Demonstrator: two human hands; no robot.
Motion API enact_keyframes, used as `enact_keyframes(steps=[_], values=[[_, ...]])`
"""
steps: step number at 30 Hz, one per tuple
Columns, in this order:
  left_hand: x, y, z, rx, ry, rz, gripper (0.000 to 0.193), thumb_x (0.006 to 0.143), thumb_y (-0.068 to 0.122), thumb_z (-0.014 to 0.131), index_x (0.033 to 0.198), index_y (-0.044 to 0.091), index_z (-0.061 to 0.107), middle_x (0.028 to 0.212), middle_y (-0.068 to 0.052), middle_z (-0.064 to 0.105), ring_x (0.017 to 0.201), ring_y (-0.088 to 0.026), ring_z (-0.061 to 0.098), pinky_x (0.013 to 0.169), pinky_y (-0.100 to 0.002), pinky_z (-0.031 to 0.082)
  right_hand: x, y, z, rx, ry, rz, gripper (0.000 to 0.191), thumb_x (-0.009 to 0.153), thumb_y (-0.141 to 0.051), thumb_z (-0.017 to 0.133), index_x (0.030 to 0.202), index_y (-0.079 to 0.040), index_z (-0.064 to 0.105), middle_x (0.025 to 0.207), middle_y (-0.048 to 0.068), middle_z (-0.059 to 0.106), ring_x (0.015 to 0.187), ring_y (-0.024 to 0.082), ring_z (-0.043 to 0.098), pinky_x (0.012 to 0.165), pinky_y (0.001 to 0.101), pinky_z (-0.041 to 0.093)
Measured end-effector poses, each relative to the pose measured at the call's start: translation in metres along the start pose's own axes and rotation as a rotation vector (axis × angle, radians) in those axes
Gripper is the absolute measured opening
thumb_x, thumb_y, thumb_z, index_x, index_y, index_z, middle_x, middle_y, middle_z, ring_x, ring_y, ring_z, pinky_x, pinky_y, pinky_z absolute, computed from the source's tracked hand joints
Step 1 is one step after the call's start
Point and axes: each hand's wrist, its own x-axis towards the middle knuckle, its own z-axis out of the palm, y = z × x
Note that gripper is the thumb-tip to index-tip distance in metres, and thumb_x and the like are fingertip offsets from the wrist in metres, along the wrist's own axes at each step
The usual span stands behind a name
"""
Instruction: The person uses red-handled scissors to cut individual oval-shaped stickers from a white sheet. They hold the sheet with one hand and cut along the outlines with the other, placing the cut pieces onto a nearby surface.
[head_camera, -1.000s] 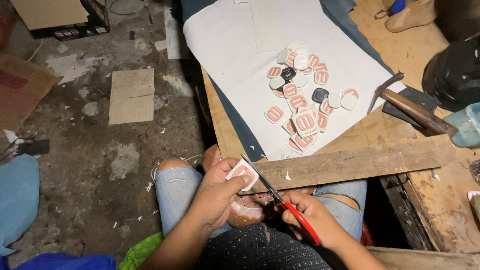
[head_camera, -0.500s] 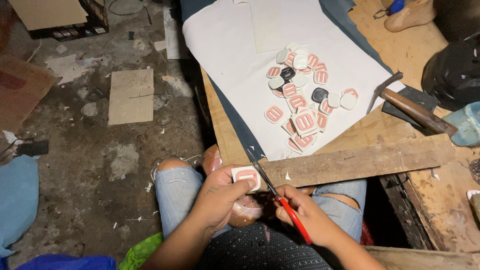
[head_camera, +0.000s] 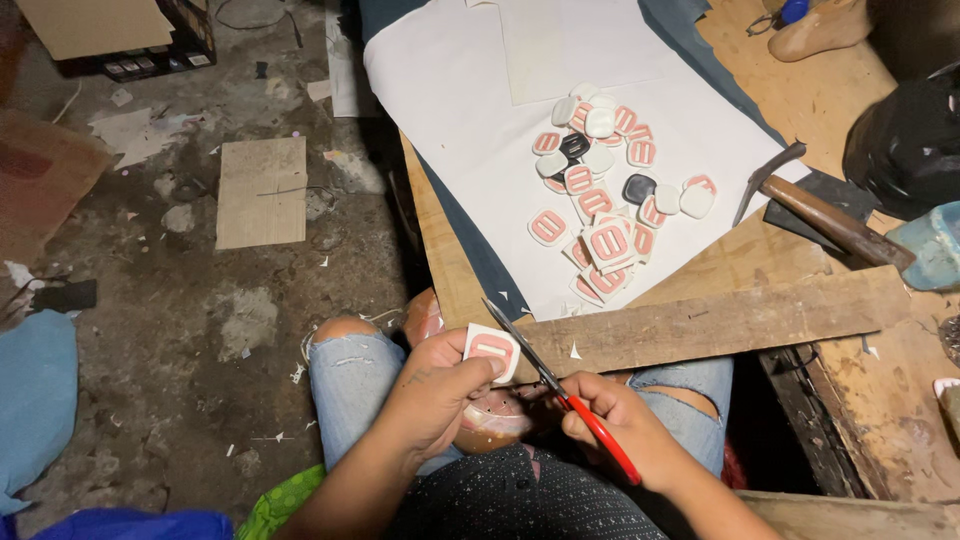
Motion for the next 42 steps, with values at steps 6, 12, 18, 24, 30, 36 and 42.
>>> enact_keyframes(steps=[6, 12, 18, 24, 30, 36, 42], values=[[0.002, 0.0, 0.005, -0.053, 0.089, 0.034, 0.028, 0.087, -0.003, 0.061, 0.116, -0.004, 0.062, 0.107, -0.015, 0.074, 0.093, -0.017, 0.072, 0.086, -0.032, 0.057, -0.002, 0.007, -0.005, -0.073, 0.058, 0.049, 0.026, 0.086, -0.026, 0.076, 0.1, -0.006, 0.067, 0.063, -0.002, 0.054, 0.048, 0.007, 0.048, 0.043, 0.0236, 0.038], [0.001, 0.005, 0.007, -0.049, 0.102, -0.007, 0.028, 0.087, -0.003, 0.061, 0.115, -0.008, 0.064, 0.106, -0.017, 0.073, 0.094, -0.021, 0.072, 0.087, -0.035, 0.058, 0.002, 0.011, -0.002, -0.113, -0.011, -0.038, 0.025, 0.09, -0.026, 0.071, 0.103, -0.007, 0.062, 0.07, -0.004, 0.053, 0.06, 0.006, 0.048, 0.053, 0.0224, 0.039], [0.002, 0.001, 0.007, 0.015, 0.082, -0.028, 0.029, 0.087, -0.004, 0.061, 0.116, -0.008, 0.065, 0.105, -0.015, 0.073, 0.092, -0.018, 0.072, 0.082, -0.031, 0.059, 0.005, 0.008, 0.005, -0.022, -0.067, -0.088, 0.027, 0.092, -0.024, 0.068, 0.11, -0.006, 0.058, 0.078, -0.004, 0.051, 0.068, 0.006, 0.046, 0.062, 0.0221, 0.04], [0.001, -0.005, 0.005, 0.02, 0.084, -0.041, 0.033, 0.086, -0.004, 0.061, 0.118, -0.007, 0.064, 0.103, -0.014, 0.073, 0.083, -0.016, 0.069, 0.071, -0.029, 0.057, 0.006, 0.001, 0.009, -0.05, -0.066, -0.099, 0.027, 0.093, -0.022, 0.069, 0.11, -0.004, 0.057, 0.08, -0.003, 0.05, 0.069, 0.006, 0.047, 0.062, 0.0228, 0.042], [0.001, -0.004, 0.004, 0.013, 0.064, -0.052, 0.033, 0.085, -0.003, 0.059, 0.118, -0.007, 0.064, 0.103, -0.012, 0.074, 0.083, -0.013, 0.071, 0.073, -0.026, 0.057, 0.003, -0.007, 0.007, -0.055, -0.025, -0.023, 0.027, 0.09, -0.022, 0.07, 0.11, -0.006, 0.061, 0.075, -0.004, 0.052, 0.063, 0.006, 0.046, 0.056, 0.0229, 0.039], [0.007, -0.001, -0.004, 0.072, 0.033, -0.106, 0.034, 0.085, -0.002, 0.056, 0.117, -0.007, 0.067, 0.102, -0.012, 0.074, 0.079, -0.011, 0.067, 0.066, -0.023, 0.052, 0.0, -0.006, -0.009, -0.125, -0.011, 0.02, 0.024, 0.088, -0.022, 0.074, 0.103, -0.005, 0.066, 0.07, -0.004, 0.055, 0.06, 0.005, 0.047, 0.053, 0.0231, 0.038], [0.019, 0.001, -0.009, 0.153, 0.036, -0.163, 0.034, 0.084, -0.003, 0.056, 0.117, -0.008, 0.065, 0.101, -0.012, 0.074, 0.081, -0.012, 0.069, 0.07, -0.024, 0.057, -0.001, 0.007, -0.027, -0.146, 0.03, -0.021, 0.02, 0.089, -0.016, 0.077, 0.098, -0.002, 0.066, 0.071, -0.005, 0.054, 0.061, 0.005, 0.045, 0.053, 0.022, 0.036]])
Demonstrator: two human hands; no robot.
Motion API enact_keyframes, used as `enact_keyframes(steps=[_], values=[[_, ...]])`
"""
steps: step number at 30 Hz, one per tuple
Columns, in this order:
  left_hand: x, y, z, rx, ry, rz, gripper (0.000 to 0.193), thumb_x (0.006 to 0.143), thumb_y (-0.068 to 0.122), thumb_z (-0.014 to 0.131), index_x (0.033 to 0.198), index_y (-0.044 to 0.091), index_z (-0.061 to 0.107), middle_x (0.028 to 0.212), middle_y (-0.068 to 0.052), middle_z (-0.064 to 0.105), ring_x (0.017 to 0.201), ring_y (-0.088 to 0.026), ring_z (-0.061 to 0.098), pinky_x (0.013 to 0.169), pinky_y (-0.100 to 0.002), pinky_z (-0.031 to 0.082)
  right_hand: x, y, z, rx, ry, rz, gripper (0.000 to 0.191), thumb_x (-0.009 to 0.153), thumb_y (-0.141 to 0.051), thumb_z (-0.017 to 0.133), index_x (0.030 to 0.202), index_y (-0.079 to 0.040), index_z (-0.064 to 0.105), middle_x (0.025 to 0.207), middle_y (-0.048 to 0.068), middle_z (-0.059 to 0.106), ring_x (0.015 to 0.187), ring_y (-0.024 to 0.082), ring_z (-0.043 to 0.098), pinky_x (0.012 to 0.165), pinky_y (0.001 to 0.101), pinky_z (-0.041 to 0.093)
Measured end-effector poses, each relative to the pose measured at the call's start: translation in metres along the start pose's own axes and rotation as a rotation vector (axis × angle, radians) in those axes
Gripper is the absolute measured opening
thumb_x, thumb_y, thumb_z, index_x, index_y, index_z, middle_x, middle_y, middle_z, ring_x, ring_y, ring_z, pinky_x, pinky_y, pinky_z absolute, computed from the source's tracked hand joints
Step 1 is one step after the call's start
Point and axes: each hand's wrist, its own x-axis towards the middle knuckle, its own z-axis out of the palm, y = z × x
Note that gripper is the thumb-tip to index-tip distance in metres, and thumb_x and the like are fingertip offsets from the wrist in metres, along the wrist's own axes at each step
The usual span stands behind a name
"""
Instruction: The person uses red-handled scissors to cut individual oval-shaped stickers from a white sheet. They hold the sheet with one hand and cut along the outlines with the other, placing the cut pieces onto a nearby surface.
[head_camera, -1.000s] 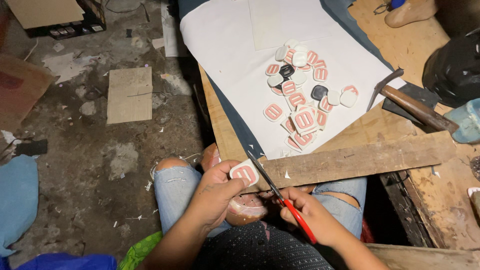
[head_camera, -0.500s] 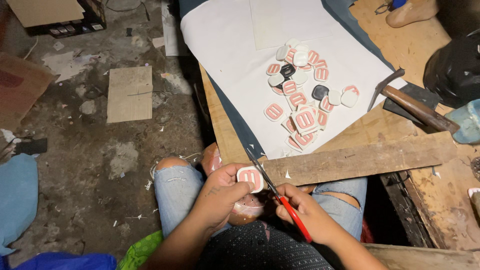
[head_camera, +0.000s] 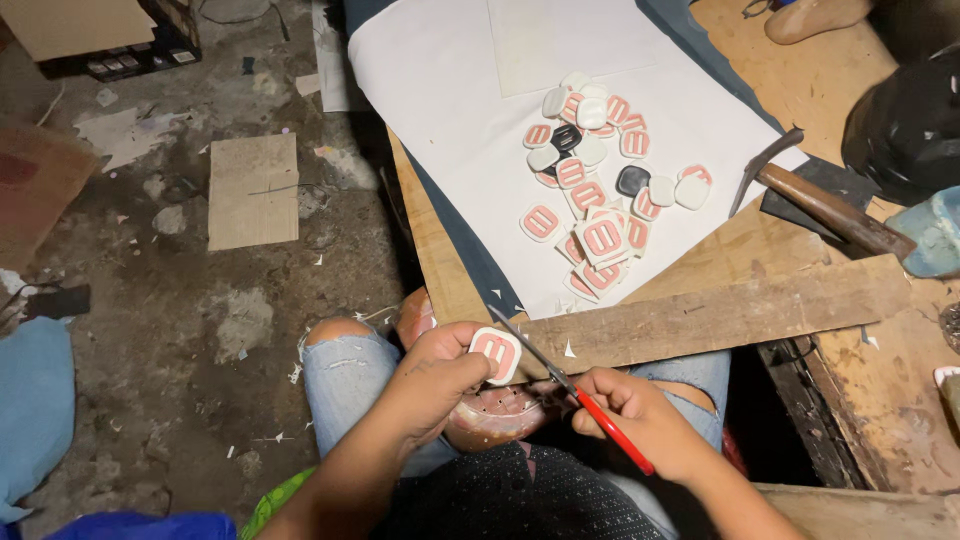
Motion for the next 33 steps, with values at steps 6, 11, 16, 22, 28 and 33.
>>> enact_keyframes(steps=[6, 11, 16, 22, 28, 33], values=[[0.059, 0.0, 0.008, 0.395, 0.142, 0.263, 0.042, 0.086, 0.002, 0.068, 0.126, -0.005, 0.055, 0.099, -0.011, 0.071, 0.083, -0.013, 0.066, 0.07, -0.025, 0.053, 0.006, 0.002, -0.016, 0.142, 0.309, 0.008, 0.021, 0.088, -0.017, 0.069, 0.105, -0.004, 0.067, 0.06, 0.001, 0.058, 0.046, 0.011, 0.051, 0.044, 0.0268, 0.04], [0.124, 0.024, 0.014, 0.728, 0.326, 0.531, 0.046, 0.087, 0.012, 0.073, 0.128, 0.0, 0.056, 0.103, -0.015, 0.069, 0.093, -0.025, 0.066, 0.08, -0.036, 0.052, 0.013, -0.008, -0.039, 0.209, 0.446, -0.183, 0.024, 0.095, -0.019, 0.064, 0.107, 0.001, 0.066, 0.061, 0.004, 0.059, 0.047, 0.012, 0.054, 0.046, 0.026, 0.042], [0.137, 0.028, 0.043, 1.123, 0.386, 0.873, 0.034, 0.088, 0.024, 0.075, 0.116, 0.005, 0.068, 0.114, -0.014, 0.065, 0.111, -0.035, 0.059, 0.095, -0.046, 0.049, 0.014, -0.003, -0.04, 0.307, 0.481, -0.202, 0.025, 0.097, -0.019, 0.061, 0.108, 0.003, 0.066, 0.06, 0.005, 0.058, 0.047, 0.013, 0.053, 0.046, 0.0272, 0.043], [0.145, 0.026, 0.088, 1.301, 0.302, 0.786, 0.043, 0.076, 0.026, 0.082, 0.11, 0.004, 0.068, 0.106, -0.014, 0.065, 0.104, -0.037, 0.058, 0.087, -0.049, 0.044, 0.013, 0.009, -0.04, 0.329, 0.452, -0.284, 0.023, 0.099, -0.018, 0.06, 0.108, 0.002, 0.065, 0.061, 0.005, 0.058, 0.049, 0.013, 0.055, 0.047, 0.027, 0.045], [0.144, 0.021, 0.085, 0.992, 0.261, 0.462, 0.041, 0.079, 0.018, 0.076, 0.116, 0.003, 0.063, 0.092, -0.009, 0.067, 0.083, -0.023, 0.066, 0.075, -0.038, 0.053, 0.01, 0.015, -0.036, 0.399, 0.43, -0.26, 0.021, 0.098, -0.017, 0.061, 0.108, 0.001, 0.064, 0.063, 0.004, 0.058, 0.049, 0.013, 0.054, 0.047, 0.0269, 0.044], [0.132, 0.016, 0.068, 0.581, 0.119, 0.369, 0.032, 0.085, 0.01, 0.075, 0.113, -0.004, 0.068, 0.091, -0.009, 0.067, 0.081, -0.014, 0.064, 0.072, -0.028, 0.055, 0.006, 0.011, -0.025, 0.377, 0.458, -0.268, 0.025, 0.096, -0.017, 0.064, 0.111, 0.003, 0.065, 0.066, 0.005, 0.06, 0.051, 0.013, 0.057, 0.048, 0.0269, 0.046]])
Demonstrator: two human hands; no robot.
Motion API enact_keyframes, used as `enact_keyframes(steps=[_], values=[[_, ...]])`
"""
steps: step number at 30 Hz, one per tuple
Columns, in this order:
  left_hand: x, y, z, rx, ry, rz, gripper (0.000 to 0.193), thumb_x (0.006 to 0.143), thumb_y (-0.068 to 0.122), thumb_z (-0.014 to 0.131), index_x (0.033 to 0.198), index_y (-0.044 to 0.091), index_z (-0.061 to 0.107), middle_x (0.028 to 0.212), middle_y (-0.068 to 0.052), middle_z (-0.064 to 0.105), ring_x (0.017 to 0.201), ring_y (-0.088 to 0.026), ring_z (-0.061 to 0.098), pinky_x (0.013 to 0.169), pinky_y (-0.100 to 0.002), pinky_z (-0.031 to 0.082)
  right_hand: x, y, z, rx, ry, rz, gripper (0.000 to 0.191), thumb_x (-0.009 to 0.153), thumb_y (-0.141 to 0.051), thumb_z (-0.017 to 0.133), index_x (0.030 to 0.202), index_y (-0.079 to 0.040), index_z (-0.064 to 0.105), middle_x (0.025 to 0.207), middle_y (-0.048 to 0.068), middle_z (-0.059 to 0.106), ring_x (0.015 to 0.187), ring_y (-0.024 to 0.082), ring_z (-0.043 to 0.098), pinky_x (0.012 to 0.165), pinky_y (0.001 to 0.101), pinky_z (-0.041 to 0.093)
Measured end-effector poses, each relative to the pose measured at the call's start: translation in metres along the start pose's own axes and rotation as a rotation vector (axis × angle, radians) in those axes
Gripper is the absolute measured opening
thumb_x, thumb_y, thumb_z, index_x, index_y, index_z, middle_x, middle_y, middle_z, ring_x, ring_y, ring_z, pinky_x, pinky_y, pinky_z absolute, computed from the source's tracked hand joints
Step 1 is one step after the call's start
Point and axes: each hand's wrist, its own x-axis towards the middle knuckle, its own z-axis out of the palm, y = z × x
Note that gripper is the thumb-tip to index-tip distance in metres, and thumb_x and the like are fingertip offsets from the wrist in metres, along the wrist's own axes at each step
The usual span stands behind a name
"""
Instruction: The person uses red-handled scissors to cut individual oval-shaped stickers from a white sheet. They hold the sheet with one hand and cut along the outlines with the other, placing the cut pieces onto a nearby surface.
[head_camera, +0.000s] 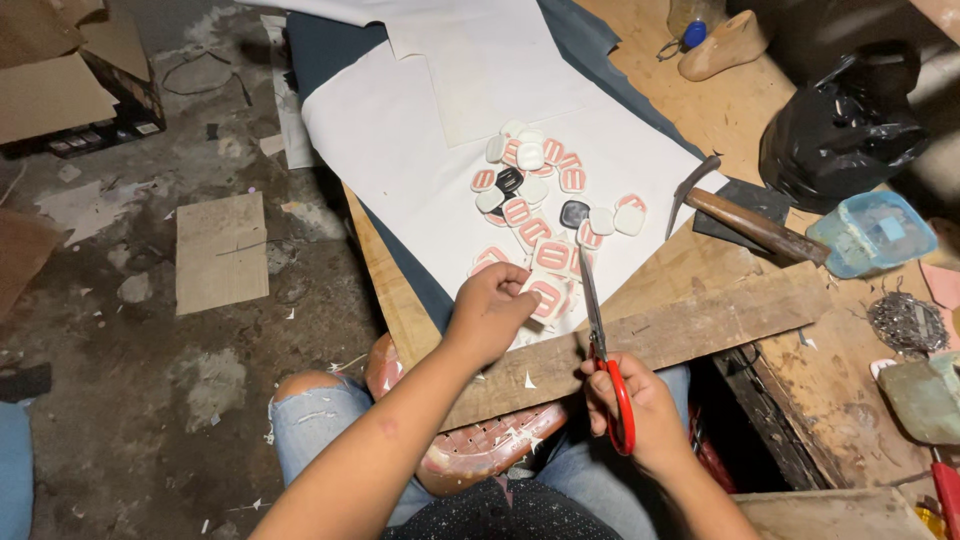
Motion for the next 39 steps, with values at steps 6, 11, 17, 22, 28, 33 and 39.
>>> enact_keyframes(steps=[6, 11, 17, 22, 28, 33, 39], values=[[-0.069, -0.005, -0.023, -0.318, -0.231, -0.153, 0.03, 0.091, 0.004, 0.068, 0.119, -0.007, 0.064, 0.102, -0.009, 0.074, 0.092, -0.014, 0.069, 0.083, -0.024, 0.056, -0.008, -0.014, 0.025, 0.02, 0.137, -0.02, 0.037, 0.087, -0.009, 0.071, 0.119, 0.003, 0.057, 0.09, 0.01, 0.073, 0.064, 0.015, 0.065, 0.059, 0.0283, 0.054], [-0.099, -0.009, -0.023, -0.414, -0.219, -0.139, 0.033, 0.093, 0.002, 0.067, 0.123, -0.009, 0.061, 0.105, -0.009, 0.071, 0.094, -0.012, 0.069, 0.084, -0.023, 0.057, -0.01, -0.019, 0.033, -0.048, 0.116, 0.029, 0.043, 0.083, -0.006, 0.072, 0.122, 0.005, 0.056, 0.09, 0.012, 0.071, 0.069, 0.018, 0.07, 0.064, 0.0312, 0.059], [-0.108, -0.014, -0.026, -0.331, -0.119, -0.197, 0.034, 0.089, 0.003, 0.071, 0.121, -0.006, 0.061, 0.1, -0.009, 0.068, 0.084, -0.011, 0.067, 0.069, -0.025, 0.054, -0.011, -0.008, 0.029, -0.164, 0.067, -0.051, 0.042, 0.083, -0.004, 0.073, 0.12, 0.005, 0.054, 0.088, 0.013, 0.069, 0.072, 0.016, 0.068, 0.066, 0.0298, 0.057], [-0.106, -0.024, -0.029, -0.383, -0.065, -0.162, 0.04, 0.087, 0.0, 0.068, 0.125, -0.004, 0.056, 0.103, -0.007, 0.068, 0.086, -0.012, 0.069, 0.072, -0.025, 0.058, -0.007, -0.021, 0.019, -0.665, 0.26, -0.221, 0.033, 0.086, -0.009, 0.07, 0.112, 0.003, 0.056, 0.084, 0.008, 0.076, 0.074, 0.014, 0.073, 0.07, 0.0289, 0.059], [-0.112, -0.026, -0.045, -0.657, 0.027, -0.319, 0.031, 0.092, 0.0, 0.06, 0.123, -0.006, 0.058, 0.106, -0.015, 0.071, 0.09, -0.018, 0.069, 0.078, -0.031, 0.057, -0.009, -0.046, 0.016, -1.095, 0.445, -0.229, 0.043, 0.084, -0.021, 0.076, 0.119, -0.001, 0.059, 0.08, 0.016, 0.071, 0.065, 0.028, 0.07, 0.065, 0.0383, 0.055], [-0.117, -0.007, -0.049, -0.784, 0.129, -0.362, 0.033, 0.091, 0.0, 0.06, 0.123, -0.005, 0.054, 0.107, -0.015, 0.071, 0.092, -0.019, 0.07, 0.082, -0.035, 0.059, -0.015, -0.037, 0.025, -0.612, 0.11, -0.102, 0.041, 0.087, -0.022, 0.076, 0.12, -0.002, 0.061, 0.083, 0.009, 0.069, 0.07, 0.02, 0.064, 0.064, 0.0339, 0.051], [-0.127, 0.022, -0.052, -0.659, 0.205, -0.183, 0.042, 0.09, -0.003, 0.062, 0.13, -0.004, 0.051, 0.112, -0.018, 0.073, 0.095, -0.017, 0.07, 0.082, -0.031, 0.057, -0.023, -0.017, 0.05, -0.35, -0.393, 0.181, 0.041, 0.094, -0.037, 0.06, 0.121, -0.007, 0.058, 0.098, 0.001, 0.068, 0.088, 0.012, 0.065, 0.081, 0.0284, 0.054]])
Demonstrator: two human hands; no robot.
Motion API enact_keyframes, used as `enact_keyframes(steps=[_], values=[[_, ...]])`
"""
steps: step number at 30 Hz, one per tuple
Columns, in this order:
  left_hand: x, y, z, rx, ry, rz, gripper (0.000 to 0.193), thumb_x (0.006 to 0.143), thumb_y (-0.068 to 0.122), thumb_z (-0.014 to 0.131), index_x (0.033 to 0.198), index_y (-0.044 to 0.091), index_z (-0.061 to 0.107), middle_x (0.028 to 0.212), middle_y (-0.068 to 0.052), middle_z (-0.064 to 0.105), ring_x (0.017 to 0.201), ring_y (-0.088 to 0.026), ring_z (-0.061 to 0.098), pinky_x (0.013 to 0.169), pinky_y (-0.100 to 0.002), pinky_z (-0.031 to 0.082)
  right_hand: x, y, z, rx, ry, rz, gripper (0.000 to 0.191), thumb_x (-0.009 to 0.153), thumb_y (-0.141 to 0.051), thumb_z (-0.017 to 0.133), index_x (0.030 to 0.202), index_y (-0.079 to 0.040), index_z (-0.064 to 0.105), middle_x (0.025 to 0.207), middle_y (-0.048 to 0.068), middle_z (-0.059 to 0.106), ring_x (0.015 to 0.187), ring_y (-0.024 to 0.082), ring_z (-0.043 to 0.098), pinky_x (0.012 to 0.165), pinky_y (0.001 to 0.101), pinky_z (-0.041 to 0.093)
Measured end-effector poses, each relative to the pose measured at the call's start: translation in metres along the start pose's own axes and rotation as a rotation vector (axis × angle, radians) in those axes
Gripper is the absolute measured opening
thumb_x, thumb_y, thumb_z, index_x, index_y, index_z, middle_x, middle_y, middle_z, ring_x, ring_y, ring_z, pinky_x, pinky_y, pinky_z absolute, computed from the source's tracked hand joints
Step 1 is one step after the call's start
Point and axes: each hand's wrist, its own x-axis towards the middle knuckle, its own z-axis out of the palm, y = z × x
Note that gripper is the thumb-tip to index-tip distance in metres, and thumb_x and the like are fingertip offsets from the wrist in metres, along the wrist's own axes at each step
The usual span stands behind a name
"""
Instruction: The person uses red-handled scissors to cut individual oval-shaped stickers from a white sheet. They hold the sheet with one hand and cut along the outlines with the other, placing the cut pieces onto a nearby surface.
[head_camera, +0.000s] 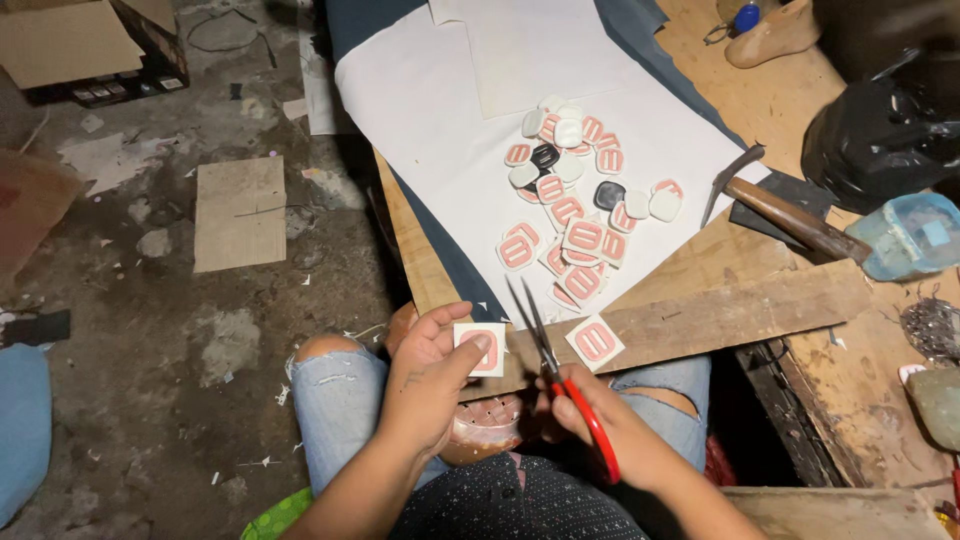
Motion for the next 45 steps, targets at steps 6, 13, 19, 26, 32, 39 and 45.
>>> enact_keyframes(steps=[6, 13, 19, 26, 32, 39, 45], values=[[-0.006, 0.005, 0.001, 0.031, 0.009, 0.095, 0.045, 0.09, -0.003, 0.064, 0.131, -0.005, 0.048, 0.108, -0.02, 0.074, 0.093, -0.018, 0.071, 0.081, -0.03, 0.058, 0.007, 0.002, 0.017, 0.023, -0.11, -0.021, 0.038, 0.098, -0.035, 0.061, 0.12, -0.005, 0.058, 0.091, 0.001, 0.059, 0.085, 0.011, 0.058, 0.078, 0.0272, 0.051], [-0.01, 0.0, 0.0, 0.009, 0.039, 0.108, 0.042, 0.09, -0.001, 0.065, 0.128, -0.004, 0.047, 0.109, -0.019, 0.074, 0.095, -0.019, 0.072, 0.082, -0.031, 0.059, 0.014, 0.002, 0.025, 0.043, -0.061, -0.005, 0.036, 0.095, -0.03, 0.065, 0.12, -0.005, 0.058, 0.087, -0.001, 0.06, 0.079, 0.009, 0.057, 0.072, 0.0259, 0.05], [-0.009, 0.001, -0.002, 0.013, 0.042, 0.076, 0.042, 0.089, -0.002, 0.066, 0.126, -0.004, 0.048, 0.106, -0.021, 0.075, 0.092, -0.019, 0.071, 0.08, -0.03, 0.059, 0.011, -0.002, 0.024, 0.099, -0.03, 0.05, 0.035, 0.092, -0.031, 0.066, 0.114, -0.004, 0.062, 0.076, 0.0, 0.06, 0.061, 0.01, 0.058, 0.057, 0.0257, 0.051], [0.001, 0.02, -0.01, 0.176, -0.06, 0.053, 0.054, 0.084, -0.005, 0.067, 0.132, -0.002, 0.041, 0.101, -0.018, 0.076, 0.089, -0.016, 0.072, 0.077, -0.028, 0.058, 0.004, 0.002, 0.007, 0.127, -0.057, 0.135, 0.031, 0.088, -0.027, 0.072, 0.108, -0.005, 0.066, 0.071, -0.002, 0.058, 0.054, 0.008, 0.051, 0.049, 0.0244, 0.041], [0.0, 0.035, -0.016, 0.331, -0.127, -0.028, 0.058, 0.082, -0.003, 0.068, 0.134, -0.001, 0.041, 0.096, -0.017, 0.075, 0.08, -0.015, 0.069, 0.069, -0.026, 0.055, 0.0, 0.003, -0.006, 0.007, -0.085, 0.062, 0.023, 0.089, -0.022, 0.077, 0.1, -0.004, 0.069, 0.07, -0.004, 0.058, 0.059, 0.004, 0.048, 0.051, 0.0218, 0.038], [0.004, 0.021, -0.029, 0.292, -0.145, -0.011, 0.043, 0.085, -0.003, 0.071, 0.12, -0.006, 0.046, 0.099, -0.016, 0.075, 0.085, -0.015, 0.07, 0.072, -0.027, 0.057, -0.007, -0.006, -0.007, 0.045, -0.009, 0.33, 0.022, 0.082, -0.019, 0.074, 0.096, -0.004, 0.068, 0.061, 0.002, 0.058, 0.045, 0.013, 0.051, 0.043, 0.028, 0.04], [-0.001, 0.003, -0.032, 0.092, -0.12, -0.102, 0.026, 0.085, -0.001, 0.072, 0.11, -0.007, 0.066, 0.099, -0.014, 0.074, 0.083, -0.016, 0.072, 0.074, -0.028, 0.06, -0.001, -0.003, 0.006, 0.097, -0.161, 0.092, 0.022, 0.092, -0.019, 0.069, 0.107, -0.005, 0.06, 0.075, -0.003, 0.055, 0.064, 0.008, 0.05, 0.057, 0.0232, 0.043]])
